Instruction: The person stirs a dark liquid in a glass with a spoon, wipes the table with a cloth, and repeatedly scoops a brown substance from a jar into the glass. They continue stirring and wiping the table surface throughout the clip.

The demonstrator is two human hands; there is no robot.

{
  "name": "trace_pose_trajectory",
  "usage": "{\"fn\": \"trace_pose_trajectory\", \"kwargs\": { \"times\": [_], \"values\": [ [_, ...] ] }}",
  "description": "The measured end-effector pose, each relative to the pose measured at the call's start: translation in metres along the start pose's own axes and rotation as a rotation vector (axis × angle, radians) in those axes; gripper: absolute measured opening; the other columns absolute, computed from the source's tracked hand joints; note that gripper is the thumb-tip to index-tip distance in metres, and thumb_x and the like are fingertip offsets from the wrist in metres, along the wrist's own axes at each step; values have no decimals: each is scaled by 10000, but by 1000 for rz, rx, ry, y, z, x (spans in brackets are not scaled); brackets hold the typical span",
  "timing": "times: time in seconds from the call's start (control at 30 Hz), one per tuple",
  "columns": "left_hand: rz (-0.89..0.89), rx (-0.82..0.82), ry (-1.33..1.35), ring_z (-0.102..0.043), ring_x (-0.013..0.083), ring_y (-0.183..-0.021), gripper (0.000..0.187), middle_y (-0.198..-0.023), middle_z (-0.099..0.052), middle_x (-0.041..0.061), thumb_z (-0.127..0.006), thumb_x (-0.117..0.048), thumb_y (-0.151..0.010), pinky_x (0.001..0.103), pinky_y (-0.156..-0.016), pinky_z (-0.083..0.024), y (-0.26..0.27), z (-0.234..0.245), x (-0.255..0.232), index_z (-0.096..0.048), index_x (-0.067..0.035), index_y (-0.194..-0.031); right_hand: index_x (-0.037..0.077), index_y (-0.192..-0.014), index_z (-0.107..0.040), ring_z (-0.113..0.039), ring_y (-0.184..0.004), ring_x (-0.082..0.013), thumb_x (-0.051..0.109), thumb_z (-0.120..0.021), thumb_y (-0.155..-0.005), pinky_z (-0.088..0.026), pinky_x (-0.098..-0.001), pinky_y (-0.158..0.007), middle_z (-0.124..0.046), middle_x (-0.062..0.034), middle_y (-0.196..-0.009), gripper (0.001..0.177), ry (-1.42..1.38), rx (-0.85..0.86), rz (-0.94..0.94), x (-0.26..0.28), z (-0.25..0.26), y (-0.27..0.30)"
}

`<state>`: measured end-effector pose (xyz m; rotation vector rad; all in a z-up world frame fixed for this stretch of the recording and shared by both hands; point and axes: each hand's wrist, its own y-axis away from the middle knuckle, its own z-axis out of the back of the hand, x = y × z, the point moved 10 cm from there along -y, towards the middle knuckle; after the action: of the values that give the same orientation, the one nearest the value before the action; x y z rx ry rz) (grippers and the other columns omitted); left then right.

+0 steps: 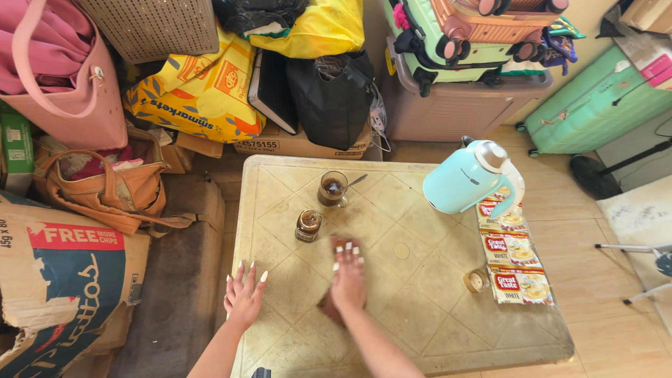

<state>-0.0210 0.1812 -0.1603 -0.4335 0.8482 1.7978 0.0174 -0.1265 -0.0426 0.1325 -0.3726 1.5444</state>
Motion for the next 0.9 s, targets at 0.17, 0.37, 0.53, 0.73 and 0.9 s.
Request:
{"fn": "trace_pose_trajectory", "kwargs": {
  "times": [0.17, 0.37, 0.53, 0.73, 0.9],
  "values": [
    [-52, -76, -52, 41, 302, -1584, 722, -1728, -62, -63, -407, -717, -917, 591, -1209, -29, 2, 7, -8, -330, -409, -1566, 67, -1494, -473, -308, -1520, -343, 122, -506, -941, -239, -501, -1219, -378, -175, -1617, 556, -88, 44, 119, 72, -5, 36],
    [-5, -132, -319, 74, 284, -1569, 792, -1704, -24, -33, -410, -730, -918, 565, -1217, 34, 18, -1, -24, -240, -366, -1599, 58, -1527, -464, -305, -1517, -372, 197, -535, -1023, -228, -507, -1220, -382, -210, -1622, 528, -214, 107, 450, 114, 5, 74],
    [-37, -93, -578, 63, 283, -1576, 854, -1712, -18, 14, -412, -709, -931, 567, -1210, 37, 39, -10, -61, -206, -244, -1618, 142, -1532, -495, -326, -1512, -340, 209, -515, -1052, -209, -507, -1235, -429, -108, -1625, 486, -168, 221, 502, 84, 7, 83],
    [-276, 24, -761, -3, 246, -1590, 777, -1713, -45, -4, -394, -654, -975, 522, -1270, -14, 70, -57, -142, -215, -247, -1613, 142, -1508, -523, -330, -1505, -328, 167, -519, -1019, -204, -516, -1223, -442, -95, -1613, 490, -27, 129, 507, 8, 24, 79],
    [-323, 54, -719, -16, 252, -1580, 755, -1694, -56, -26, -388, -646, -982, 525, -1266, -44, 81, -95, -188, -240, -235, -1597, 164, -1460, -538, -313, -1510, -324, 87, -513, -903, -225, -520, -1217, -441, -82, -1604, 563, 130, 43, 370, -98, 50, 63]
  ]
}}
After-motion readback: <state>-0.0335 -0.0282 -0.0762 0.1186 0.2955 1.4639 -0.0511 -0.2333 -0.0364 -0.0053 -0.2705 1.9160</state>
